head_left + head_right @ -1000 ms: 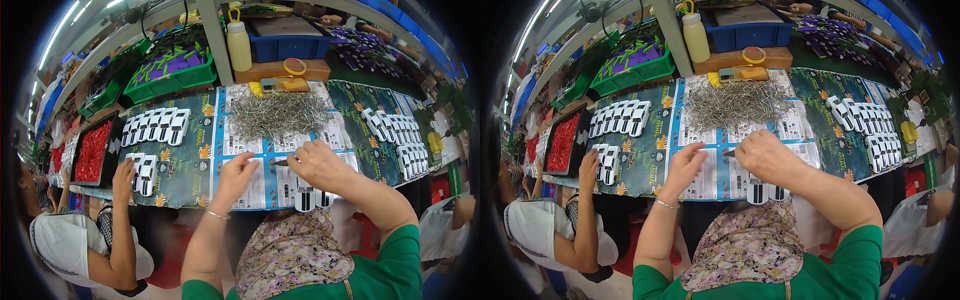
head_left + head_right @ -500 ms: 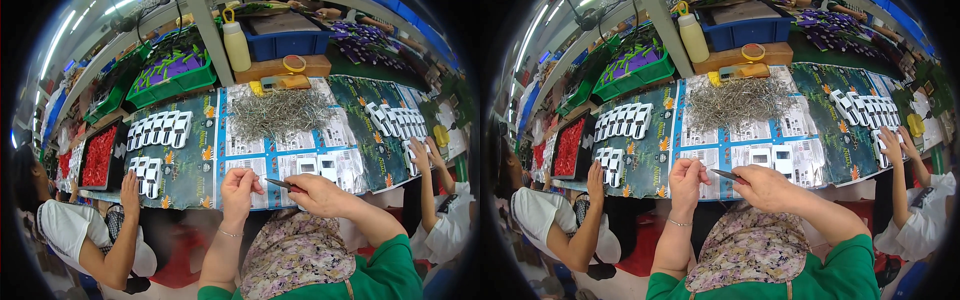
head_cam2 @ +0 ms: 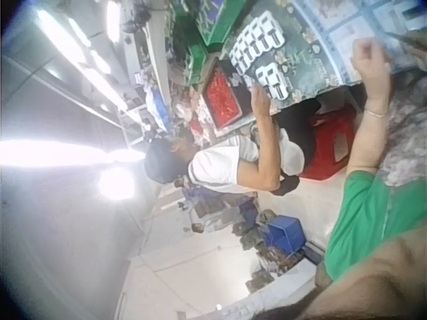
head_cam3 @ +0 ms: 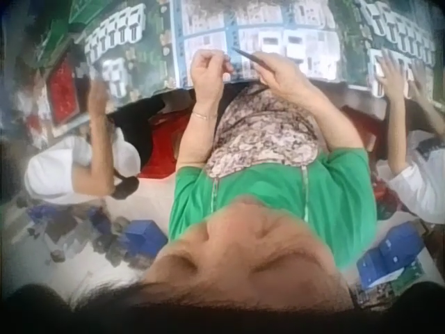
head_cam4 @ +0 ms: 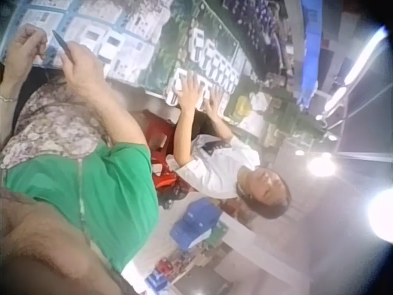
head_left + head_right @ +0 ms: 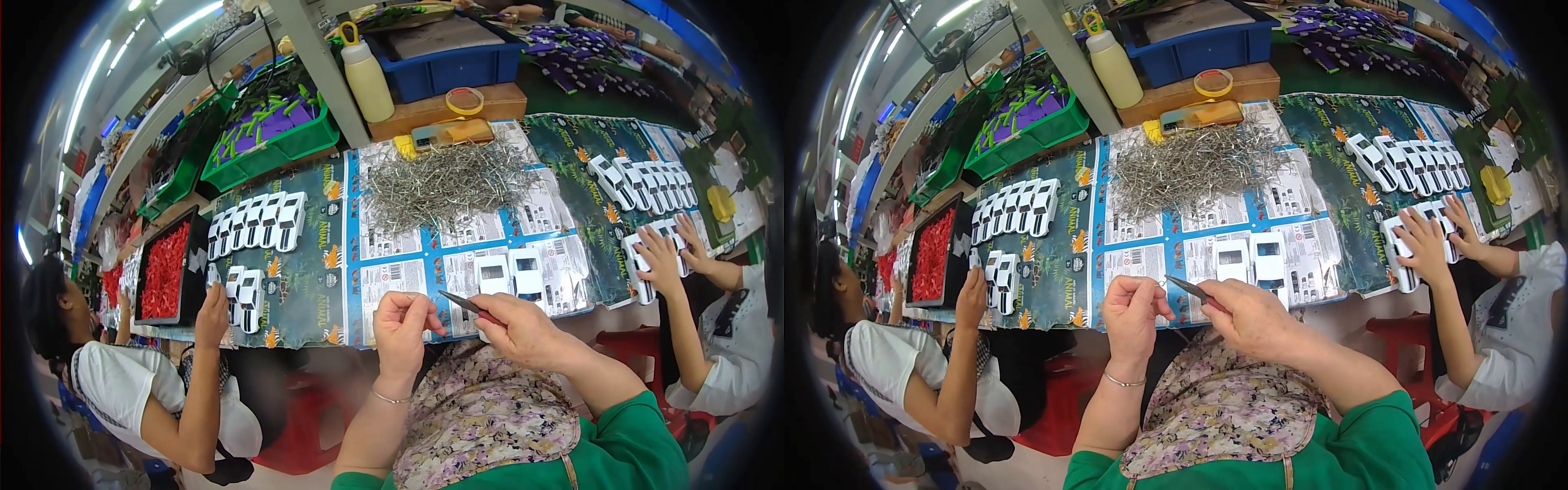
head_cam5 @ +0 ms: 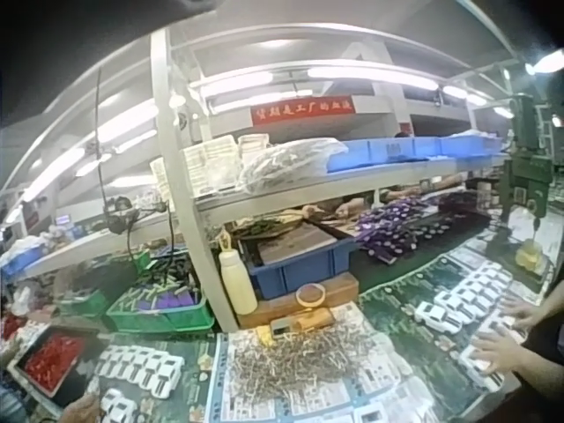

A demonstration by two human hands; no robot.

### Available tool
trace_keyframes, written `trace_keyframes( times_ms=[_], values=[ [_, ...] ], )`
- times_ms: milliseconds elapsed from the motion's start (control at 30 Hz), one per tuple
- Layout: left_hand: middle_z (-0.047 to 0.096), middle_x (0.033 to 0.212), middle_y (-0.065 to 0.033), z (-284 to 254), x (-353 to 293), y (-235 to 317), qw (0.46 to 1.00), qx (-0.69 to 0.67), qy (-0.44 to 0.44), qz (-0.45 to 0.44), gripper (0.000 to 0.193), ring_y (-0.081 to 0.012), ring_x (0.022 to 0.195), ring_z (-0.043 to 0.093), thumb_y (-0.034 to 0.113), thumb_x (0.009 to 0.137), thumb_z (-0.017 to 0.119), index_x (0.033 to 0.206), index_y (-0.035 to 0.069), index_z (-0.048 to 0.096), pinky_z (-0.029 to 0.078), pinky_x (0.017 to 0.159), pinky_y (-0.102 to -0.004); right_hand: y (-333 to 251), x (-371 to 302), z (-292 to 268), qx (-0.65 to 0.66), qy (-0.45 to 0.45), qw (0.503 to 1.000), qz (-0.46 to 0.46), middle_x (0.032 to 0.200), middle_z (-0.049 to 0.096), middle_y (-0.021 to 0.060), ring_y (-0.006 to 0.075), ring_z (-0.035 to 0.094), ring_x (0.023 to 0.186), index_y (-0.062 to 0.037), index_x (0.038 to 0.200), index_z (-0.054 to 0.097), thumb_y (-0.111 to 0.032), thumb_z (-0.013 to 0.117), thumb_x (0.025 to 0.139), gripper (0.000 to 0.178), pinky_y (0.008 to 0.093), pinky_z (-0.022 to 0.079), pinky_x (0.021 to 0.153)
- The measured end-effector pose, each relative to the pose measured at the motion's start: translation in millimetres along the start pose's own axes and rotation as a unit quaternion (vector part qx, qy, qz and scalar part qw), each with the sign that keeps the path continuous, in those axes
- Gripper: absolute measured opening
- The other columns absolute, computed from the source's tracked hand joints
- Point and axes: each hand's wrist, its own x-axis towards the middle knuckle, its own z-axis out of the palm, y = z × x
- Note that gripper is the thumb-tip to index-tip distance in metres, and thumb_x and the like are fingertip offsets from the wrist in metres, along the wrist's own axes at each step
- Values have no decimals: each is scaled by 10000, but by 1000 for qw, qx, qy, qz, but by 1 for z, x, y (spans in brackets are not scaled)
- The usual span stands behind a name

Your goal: The person assembles and inspects toy car bodies by hand, using pliers to manipulate components on a factory assembly line.

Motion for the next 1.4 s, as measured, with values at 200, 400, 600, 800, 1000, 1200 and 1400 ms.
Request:
trace_keyframes(
  times_ms=[200, 400, 600, 800, 1000, 1200, 1400],
  values=[
    [566, 901, -63, 3, -7, -26, 980, 155, -122, -33, 187, -117, 752, 540, -19, 850, 522, 1027, 26, 563, 452, 653, -228, 12, -12, -24, 30, 69, 996, 46, 839, 606, 145, 270, 590, 720, -15, 1125, 582, -112, 583, 883, 260, 351, 476, 659],
    [470, 987, -179, 68, -1, -27, 711, 647, -174, 213, 371, -345, 910, 505, 236, 698, 765, 1042, 152, 653, 442, 766, -398, 22, -24, -38, 59, 132, 988, 57, 784, 589, 115, 170, 545, 669, 4, 1134, 581, -81, 575, 892, 257, 296, 456, 626],
    [475, 1056, -202, 39, 11, -34, 712, 634, -147, 264, 271, -377, 945, 500, 253, 707, 737, 945, 145, 668, 449, 738, -448, 10, -27, -40, 70, 95, 990, 73, 749, 524, 22, 83, 454, 675, 22, 1141, 571, -65, 549, 906, 253, 246, 410, 607],
    [533, 964, -180, 15, 10, 2, 648, 740, -133, 122, 585, -344, 771, 552, 189, 709, 711, 1248, 121, 495, 479, 654, -434, 15, -26, -31, 44, 88, 994, 39, 757, 540, 65, 122, 487, 675, 28, 1125, 572, -55, 558, 899, 242, 271, 419, 608],
    [561, 1142, -233, -29, 6, 22, 991, -34, -56, -119, 604, -354, 889, 633, 179, 854, 531, 1390, 38, 291, 545, 763, -461, 4, -21, -17, 45, 31, 998, 35, 866, 620, 168, 323, 614, 759, -15, 1094, 597, -107, 597, 870, 242, 383, 485, 675],
    [528, 1244, -207, -40, -7, 21, 984, -170, -39, -30, 636, -365, 1008, 602, 427, 940, 493, 1450, 143, 239, 518, 824, -538, -7, -10, 6, 35, -3, 999, -25, 874, 626, 171, 345, 615, 784, -25, 1105, 590, -108, 598, 864, 256, 398, 490, 677],
    [462, 1329, -231, -35, -16, 20, 980, -194, -22, 40, 638, -413, 1133, 540, 419, 932, 514, 1458, 198, 228, 447, 945, -562, -7, -1, 24, -12, -11, 997, -75, 864, 628, 148, 343, 611, 764, -35, 1089, 586, -102, 594, 855, 244, 417, 494, 653]
  ],
)
